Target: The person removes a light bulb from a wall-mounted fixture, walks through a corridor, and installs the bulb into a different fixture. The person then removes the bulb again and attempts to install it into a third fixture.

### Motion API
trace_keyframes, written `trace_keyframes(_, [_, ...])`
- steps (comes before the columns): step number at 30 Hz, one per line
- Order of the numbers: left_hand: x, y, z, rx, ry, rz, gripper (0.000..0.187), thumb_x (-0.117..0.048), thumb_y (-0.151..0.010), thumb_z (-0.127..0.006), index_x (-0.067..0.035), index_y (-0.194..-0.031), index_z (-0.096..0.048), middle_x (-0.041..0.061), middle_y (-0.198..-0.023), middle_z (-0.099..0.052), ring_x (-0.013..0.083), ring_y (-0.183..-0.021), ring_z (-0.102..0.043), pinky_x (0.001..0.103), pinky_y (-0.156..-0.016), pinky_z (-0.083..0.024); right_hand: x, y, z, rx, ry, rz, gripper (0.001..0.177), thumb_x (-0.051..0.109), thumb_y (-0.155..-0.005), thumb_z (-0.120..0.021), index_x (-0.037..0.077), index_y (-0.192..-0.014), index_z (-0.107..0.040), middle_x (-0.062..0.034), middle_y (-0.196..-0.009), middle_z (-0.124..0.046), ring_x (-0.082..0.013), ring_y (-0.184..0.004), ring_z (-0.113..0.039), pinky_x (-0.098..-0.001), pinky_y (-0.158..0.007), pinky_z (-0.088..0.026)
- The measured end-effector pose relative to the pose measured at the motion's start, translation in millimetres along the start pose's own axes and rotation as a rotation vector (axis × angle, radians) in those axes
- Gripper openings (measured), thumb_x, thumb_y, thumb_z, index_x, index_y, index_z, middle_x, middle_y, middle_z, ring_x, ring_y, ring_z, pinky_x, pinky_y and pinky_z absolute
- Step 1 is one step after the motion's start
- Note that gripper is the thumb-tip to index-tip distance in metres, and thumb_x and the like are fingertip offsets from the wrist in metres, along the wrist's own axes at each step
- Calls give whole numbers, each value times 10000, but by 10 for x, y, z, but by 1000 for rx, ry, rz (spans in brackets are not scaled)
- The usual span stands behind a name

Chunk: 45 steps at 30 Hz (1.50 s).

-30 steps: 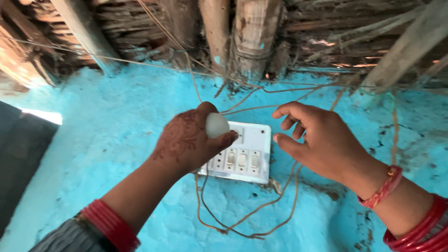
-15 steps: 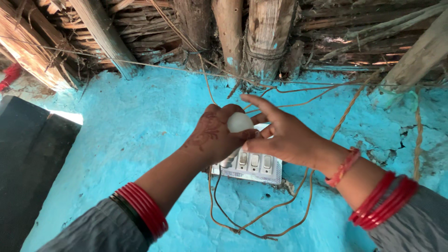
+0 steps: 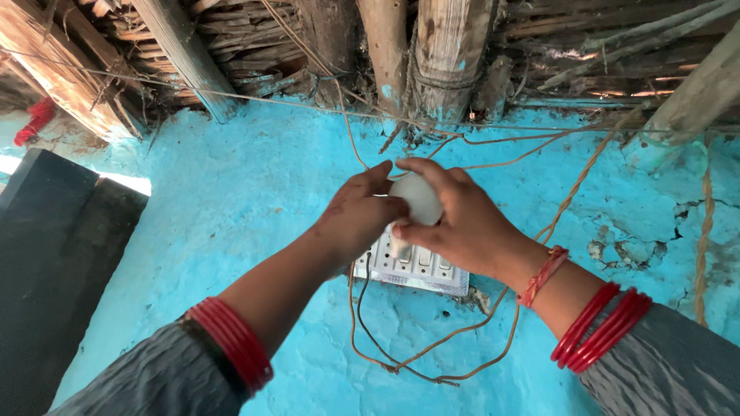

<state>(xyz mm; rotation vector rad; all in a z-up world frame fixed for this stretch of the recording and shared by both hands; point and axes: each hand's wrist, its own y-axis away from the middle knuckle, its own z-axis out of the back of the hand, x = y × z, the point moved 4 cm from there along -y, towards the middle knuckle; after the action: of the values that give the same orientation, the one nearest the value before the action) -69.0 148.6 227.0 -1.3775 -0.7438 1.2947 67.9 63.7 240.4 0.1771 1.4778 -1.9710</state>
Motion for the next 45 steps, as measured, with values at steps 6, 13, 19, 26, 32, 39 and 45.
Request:
trace_keyframes(6, [-53, 390, 36, 38, -613, -143, 643, -182, -766, -794, -128, -1380, -607, 167, -1177, -731, 288, -1116, -681, 358, -950, -512, -108, 78, 11, -15, -799, -334, 666, 307, -771, -834, 96, -1304, -496, -98, -1001, -701, -130, -709, -666, -285, -568, -582])
trace_keyframes(13, [-117, 635, -31, 6, -640, -146, 445, -184, -849, -717, -137, -1285, -640, 129, -1102, -757, 320, -1011, -715, 444, -881, -552, -47, 226, -33, 107, -788, -327, 682, 325, -758, -831, 116, -1328, -521, -69, -956, -723, -93, -678, -658, -248, -519, -534])
trace_keyframes(19, [-74, 704, -11, -84, -896, -216, 561, -183, -798, -747, -129, -1341, -617, 144, -1215, -697, 375, -1172, -582, 490, -965, -464, -79, 327, -35, 124, -708, -376, 682, 325, -736, -847, 97, -1320, -577, -97, -967, -754, -112, -717, -707, -272, -579, -568])
trace_keyframes(26, [192, 684, 151, -125, -1091, -143, 546, -206, -837, -705, -136, -1369, -606, 112, -1320, -633, 358, -1258, -488, 512, -1025, -398, -181, 316, 182, -66, -353, -300, 609, 338, -753, -850, 85, -1259, -626, -57, -1094, -755, -146, -905, -758, -301, -748, -626])
trace_keyframes(32, [587, 450, 340, -22, -1159, -186, 439, -174, -864, -632, -102, -1297, -620, 88, -1340, -649, 298, -1289, -543, 460, -1060, -440, -81, 178, 345, -79, -55, -335, 634, 368, -756, -846, 96, -1286, -629, -102, -1139, -737, -201, -919, -749, -342, -796, -596])
trace_keyframes(39, [1193, 104, 365, 98, -1071, -330, 577, -49, -854, -535, -22, -1429, -492, 187, -1525, -460, 322, -1409, -422, 412, -1146, -352, 5, 53, 116, -13, 103, -491, 657, 398, -788, -837, 142, -1339, -589, -86, -1185, -720, -251, -902, -748, -379, -825, -588])
trace_keyframes(45, [1444, -154, 335, 100, -1081, -458, 633, -44, -824, -564, -2, -1446, -456, 160, -1544, -432, 328, -1450, -389, 419, -1160, -336, -56, -71, 34, -96, 109, -303, 691, 259, -745, -818, 139, -1376, -562, -121, -1277, -680, -255, -1069, -711, -369, -893, -571])
